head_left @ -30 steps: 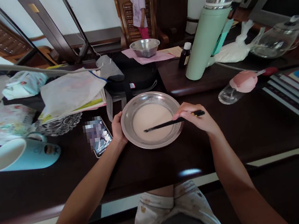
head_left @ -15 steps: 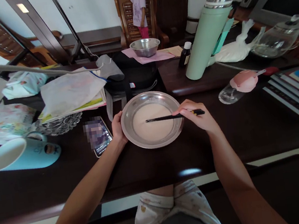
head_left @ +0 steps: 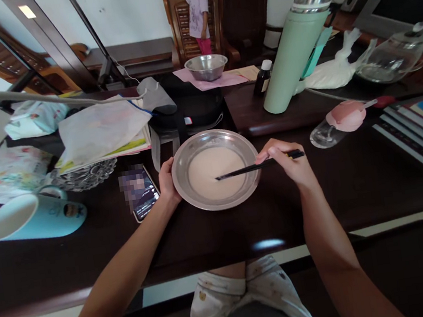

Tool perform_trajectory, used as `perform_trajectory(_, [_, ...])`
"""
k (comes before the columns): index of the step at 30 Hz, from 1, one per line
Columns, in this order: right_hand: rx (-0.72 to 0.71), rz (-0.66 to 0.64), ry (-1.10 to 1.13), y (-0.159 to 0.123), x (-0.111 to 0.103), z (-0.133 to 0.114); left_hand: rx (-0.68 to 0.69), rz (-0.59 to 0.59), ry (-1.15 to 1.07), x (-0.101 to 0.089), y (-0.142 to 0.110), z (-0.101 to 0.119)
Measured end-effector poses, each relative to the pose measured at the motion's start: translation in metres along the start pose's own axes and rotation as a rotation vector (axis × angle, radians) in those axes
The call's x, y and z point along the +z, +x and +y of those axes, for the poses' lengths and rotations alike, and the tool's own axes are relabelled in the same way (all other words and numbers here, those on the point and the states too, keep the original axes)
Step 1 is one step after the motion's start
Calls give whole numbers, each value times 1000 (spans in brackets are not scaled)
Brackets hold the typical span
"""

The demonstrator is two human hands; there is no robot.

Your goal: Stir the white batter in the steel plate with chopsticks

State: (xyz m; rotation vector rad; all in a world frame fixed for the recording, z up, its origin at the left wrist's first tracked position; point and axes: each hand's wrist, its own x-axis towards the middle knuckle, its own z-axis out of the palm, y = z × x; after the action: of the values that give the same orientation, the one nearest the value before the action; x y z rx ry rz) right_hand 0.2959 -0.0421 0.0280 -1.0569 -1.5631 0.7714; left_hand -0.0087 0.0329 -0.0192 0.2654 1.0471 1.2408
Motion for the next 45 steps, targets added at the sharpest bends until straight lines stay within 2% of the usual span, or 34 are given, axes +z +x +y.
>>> perform_trajectory(2, [7, -56, 36, 0, 2, 0, 8, -2, 0, 0, 0, 0])
perform_trajectory(5, [-43, -150, -24, 1, 6, 0, 11, 15, -11, 0, 0, 0])
perform_trajectory(8, [-78, -99, -96, 2, 4, 1, -5, 31, -8, 1, -1, 1])
perform_trajectory(11, [-38, -14, -43, 0, -1, 2, -11, 28, -2, 2, -1, 1])
perform_trajectory(14, [-5, -83, 18, -1, 1, 2, 10, 25, -9, 2, -1, 0])
perform_trajectory(17, [-50, -166, -28, 1, 5, 1, 20, 31, -20, 1, 0, 0])
perform_trajectory(20, [-71, -101, -90, 2, 4, 0, 9, 27, -15, 1, 0, 0])
perform_trajectory(23, [-36, -9, -31, 0, 0, 1, -2, 27, -6, 3, -2, 0])
perform_trajectory(26, [-28, -69, 26, -1, 2, 1, 4, 34, -8, 4, -3, 0])
perform_trajectory(29, [-81, -158, -33, 1, 5, 1, 6, 36, -9, 3, -1, 0])
perform_trajectory(32, [-97, -93, -93, 2, 4, 1, 9, 15, -16, 0, 2, -1])
perform_trajectory(35, [-55, -26, -30, 0, 0, 2, 19, -19, -26, -2, 5, -3])
perform_trajectory(38, [-47, -106, 29, 0, 3, 2, 21, -17, -36, -3, 6, -3])
perform_trajectory(41, [-83, -155, -38, 2, 6, 2, 6, 2, -41, -2, 5, -3])
perform_trajectory(45, [-69, -30, -74, 1, 2, 2, -1, -6, -33, 0, 2, -1])
